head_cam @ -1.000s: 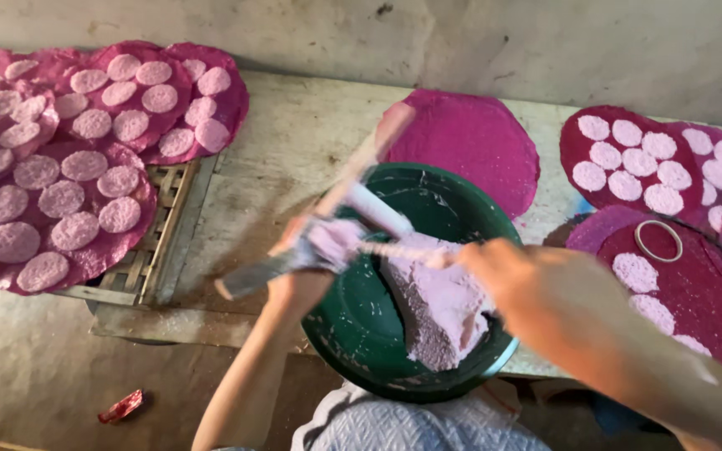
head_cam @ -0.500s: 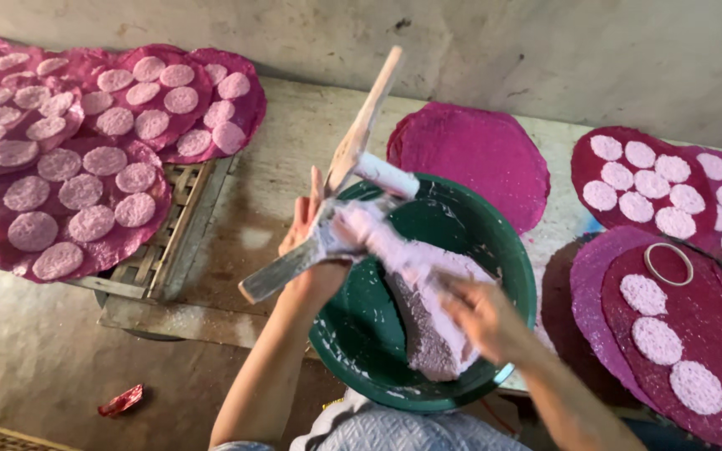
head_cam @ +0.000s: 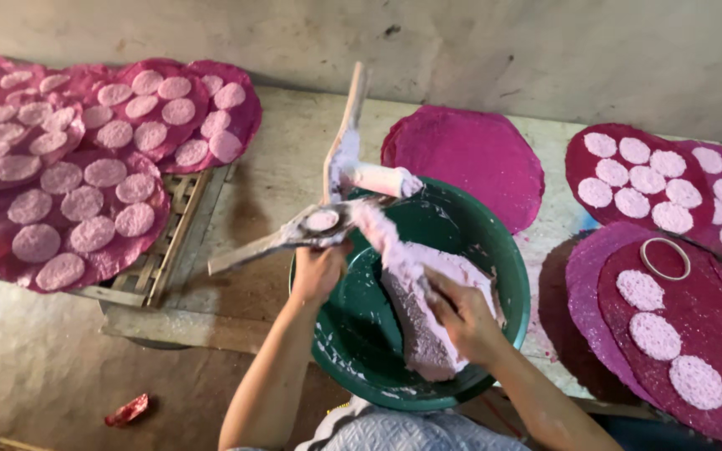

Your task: The person scoops pink dough from a green bowl into a shaping tool and then presses the tool onto large circular bases to form small round patterns, occasionally adjusting them with a metal ring.

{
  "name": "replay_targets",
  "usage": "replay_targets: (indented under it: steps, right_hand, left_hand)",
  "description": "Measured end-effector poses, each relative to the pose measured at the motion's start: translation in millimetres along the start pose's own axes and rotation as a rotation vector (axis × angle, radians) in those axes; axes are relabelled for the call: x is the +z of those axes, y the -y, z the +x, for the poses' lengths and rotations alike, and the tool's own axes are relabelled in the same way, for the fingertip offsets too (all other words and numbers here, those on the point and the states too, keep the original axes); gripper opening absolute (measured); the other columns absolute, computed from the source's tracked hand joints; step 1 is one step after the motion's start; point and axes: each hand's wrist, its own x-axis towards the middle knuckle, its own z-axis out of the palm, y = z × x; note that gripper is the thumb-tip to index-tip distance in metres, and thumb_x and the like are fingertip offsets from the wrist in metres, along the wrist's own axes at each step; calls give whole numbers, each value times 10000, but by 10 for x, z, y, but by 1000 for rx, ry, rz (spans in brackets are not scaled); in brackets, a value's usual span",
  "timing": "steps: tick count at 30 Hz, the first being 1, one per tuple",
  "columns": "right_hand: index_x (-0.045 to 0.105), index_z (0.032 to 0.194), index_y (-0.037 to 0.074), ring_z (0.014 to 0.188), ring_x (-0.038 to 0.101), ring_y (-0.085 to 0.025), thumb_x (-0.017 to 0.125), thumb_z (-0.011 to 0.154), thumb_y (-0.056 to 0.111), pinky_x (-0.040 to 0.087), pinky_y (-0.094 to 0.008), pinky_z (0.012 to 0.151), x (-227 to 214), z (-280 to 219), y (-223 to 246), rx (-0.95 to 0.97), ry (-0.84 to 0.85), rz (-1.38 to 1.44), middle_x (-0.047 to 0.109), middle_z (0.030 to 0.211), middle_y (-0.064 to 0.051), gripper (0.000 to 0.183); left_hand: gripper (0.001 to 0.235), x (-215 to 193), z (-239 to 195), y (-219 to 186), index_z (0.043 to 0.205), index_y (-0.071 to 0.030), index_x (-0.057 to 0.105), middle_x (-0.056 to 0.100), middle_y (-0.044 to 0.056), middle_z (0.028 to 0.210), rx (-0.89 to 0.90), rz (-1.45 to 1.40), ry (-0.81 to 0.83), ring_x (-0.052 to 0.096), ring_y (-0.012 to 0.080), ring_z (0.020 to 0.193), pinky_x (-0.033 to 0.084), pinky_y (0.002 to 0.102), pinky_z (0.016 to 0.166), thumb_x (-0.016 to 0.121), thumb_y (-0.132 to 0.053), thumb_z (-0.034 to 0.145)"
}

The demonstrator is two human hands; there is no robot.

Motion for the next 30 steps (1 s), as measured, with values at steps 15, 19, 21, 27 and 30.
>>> replay_targets:
  steps: [15,19,21,27,30]
  right_hand:
    - [407,1532,178,1122,657,-381,631,927,249,512,-533,899,-580,-176,-200,-202,-146,-528,665,1252,-206,649]
    - [-33,1654,304,1489,404,-281,668,978,352,514,-595,1076,-617,-103,-37,-580,-101,1002,247,1671,-97,975]
    - [-6,1689,340,1314,529,-364,614,1036,400,539,-597,974,-682,-120,37,-635,-4,1346,392,1545,-212,902]
    - [186,1663,198,1153,674,-418,569,1065,387,607,-528,875,-1464,-569,33,-656,-130,893,544,1430,-286,735]
    - [392,1576,186,1088,715,-436,547,1001,326,590,-519,913,-1840,-975,-147,-665,-125,319,631,1361,-299,612]
  left_hand:
    - [297,269,-441,-472,1015,-11,631,607,50,827,-308,-272,139,578,177,684,460,286,543,653,13,720]
    - [515,933,-1026,-402,1161,84,654,647,92,867,-550,-441,535,642,193,802,534,294,672,656,-23,657]
    - [529,1194,-1171,-337,1277,69,625,617,72,934,-731,-642,765,606,169,849,509,268,743,665,-15,756]
    - [332,1509,-1131,-428,1171,-11,563,587,60,1089,61,-26,858,588,164,1018,502,343,933,669,-10,856]
    - [185,1867,-1154,-573,1133,-35,588,601,68,1046,-545,-736,678,593,166,970,522,346,892,693,-44,981]
